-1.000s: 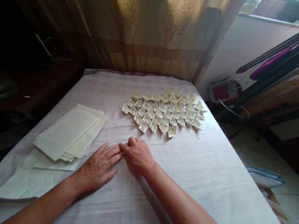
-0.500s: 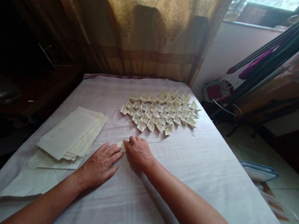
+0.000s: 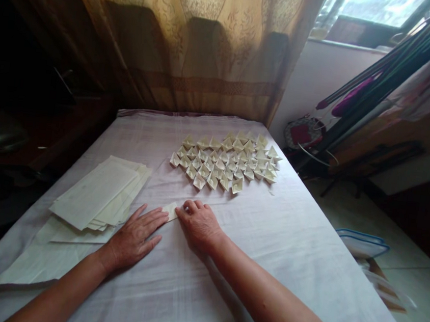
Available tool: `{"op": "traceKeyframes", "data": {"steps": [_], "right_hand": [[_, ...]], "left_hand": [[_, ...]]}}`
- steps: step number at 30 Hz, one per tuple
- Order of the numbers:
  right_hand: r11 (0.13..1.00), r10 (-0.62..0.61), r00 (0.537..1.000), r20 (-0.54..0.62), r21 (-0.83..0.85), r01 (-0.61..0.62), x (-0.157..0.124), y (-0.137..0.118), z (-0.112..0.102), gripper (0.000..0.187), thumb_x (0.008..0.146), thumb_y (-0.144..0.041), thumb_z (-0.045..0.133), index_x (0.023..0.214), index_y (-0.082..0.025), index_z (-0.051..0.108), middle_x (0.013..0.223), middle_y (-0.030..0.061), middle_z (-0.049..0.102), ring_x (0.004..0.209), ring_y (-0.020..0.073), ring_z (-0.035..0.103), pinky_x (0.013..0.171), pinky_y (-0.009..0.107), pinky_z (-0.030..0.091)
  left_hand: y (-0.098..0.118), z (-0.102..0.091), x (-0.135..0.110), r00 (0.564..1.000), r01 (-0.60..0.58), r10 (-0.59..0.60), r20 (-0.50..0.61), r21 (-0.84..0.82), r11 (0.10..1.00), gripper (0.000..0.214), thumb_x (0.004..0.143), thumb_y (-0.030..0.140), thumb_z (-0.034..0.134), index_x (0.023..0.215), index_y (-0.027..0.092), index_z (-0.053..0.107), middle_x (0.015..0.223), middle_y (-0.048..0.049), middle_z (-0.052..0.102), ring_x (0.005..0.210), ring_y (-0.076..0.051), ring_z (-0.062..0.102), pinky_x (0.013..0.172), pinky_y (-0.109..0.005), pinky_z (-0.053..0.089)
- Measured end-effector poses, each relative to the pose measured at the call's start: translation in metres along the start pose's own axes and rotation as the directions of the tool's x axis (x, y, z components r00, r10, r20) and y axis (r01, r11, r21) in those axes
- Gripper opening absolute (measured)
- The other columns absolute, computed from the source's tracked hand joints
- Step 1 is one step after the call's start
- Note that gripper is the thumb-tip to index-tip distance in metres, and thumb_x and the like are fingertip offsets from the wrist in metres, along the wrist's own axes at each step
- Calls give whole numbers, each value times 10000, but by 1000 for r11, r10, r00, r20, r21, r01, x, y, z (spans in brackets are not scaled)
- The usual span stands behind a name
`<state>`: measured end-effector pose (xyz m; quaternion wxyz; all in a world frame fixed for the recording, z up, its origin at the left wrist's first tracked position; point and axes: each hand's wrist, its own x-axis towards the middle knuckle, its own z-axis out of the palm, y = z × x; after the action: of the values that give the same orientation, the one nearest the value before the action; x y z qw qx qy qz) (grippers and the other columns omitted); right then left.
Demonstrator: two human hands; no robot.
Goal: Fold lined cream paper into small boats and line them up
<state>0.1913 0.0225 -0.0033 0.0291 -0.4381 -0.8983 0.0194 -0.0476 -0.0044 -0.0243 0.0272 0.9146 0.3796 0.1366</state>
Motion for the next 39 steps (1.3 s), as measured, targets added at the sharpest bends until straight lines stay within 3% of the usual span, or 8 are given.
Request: {"op": "traceKeyframes", "data": {"steps": [7, 11, 14, 19, 25, 31, 39], "right_hand": [[991, 93, 994, -64, 108, -86, -7, -7, 5, 408, 975, -244, 495, 1381, -275, 522, 1269, 99, 587, 1071, 237, 517, 870, 351, 403], [967, 230, 969, -89, 131, -217, -11, -20, 7, 331, 978, -255, 496, 1284, -307, 611, 1296, 87, 579, 1112, 242, 510, 874, 363, 389], [960, 263, 962, -80, 120, -252, -11, -26, 7, 313, 985, -260, 481, 1253, -306, 636, 1295, 87, 584, 1099, 241, 515, 860, 363, 388], [963, 247, 965, -88, 128, -235, -12, -26, 6, 335, 992, -252, 467, 1293, -304, 606, 1308, 85, 582, 1127, 239, 508, 884, 359, 379], [956, 266, 954, -136, 160, -244, -16, -29, 14, 318, 989, -240, 472, 1269, -272, 620, 1306, 95, 590, 1148, 243, 508, 908, 360, 380], [968, 223, 945, -241, 169, -186, -22, -35, 17, 347, 968, -201, 507, 1302, -238, 591, 1349, 125, 561, 1212, 261, 470, 967, 393, 360], [966, 170, 971, -168, 224, -131, -17, -34, 9, 233, 980, -213, 507, 1162, -246, 649, 1156, 71, 651, 1052, 211, 536, 882, 336, 393]], "left_hand": [[2, 0, -6, 991, 130, -128, -39, 58, 990, 385, 949, 312, 512, 1326, 314, 590, 1444, -45, 542, 1389, -274, 411, 1189, -536, 210], [1, -6, -2, 990, 139, -139, -6, 31, 990, 372, 955, 310, 515, 1316, 347, 592, 1421, -37, 560, 1341, -264, 459, 1177, -566, 202], [-6, -9, 2, 992, 128, -128, 12, -10, 992, 365, 962, 256, 491, 1296, 356, 601, 1372, -29, 591, 1292, -240, 497, 1165, -559, 226], [-8, -6, 7, 984, 168, -171, -54, -68, 983, 361, 961, 190, 441, 1292, 214, 584, 1241, -74, 663, 1171, -222, 564, 1114, -495, 334], [14, -9, 8, 977, 191, -196, -79, -75, 979, 344, 900, 143, 528, 1192, 271, 656, 1098, -46, 670, 1061, -215, 580, 1101, -487, 349], [18, -4, 6, 982, 164, -164, -98, -13, 986, 376, 889, 127, 516, 1223, 250, 639, 1265, -61, 643, 1220, -240, 531, 1137, -499, 309], [18, -3, 9, 979, 171, -172, -106, -17, 985, 326, 934, 182, 491, 1214, 262, 636, 1200, -54, 666, 1163, -222, 569, 1139, -490, 306]]}}
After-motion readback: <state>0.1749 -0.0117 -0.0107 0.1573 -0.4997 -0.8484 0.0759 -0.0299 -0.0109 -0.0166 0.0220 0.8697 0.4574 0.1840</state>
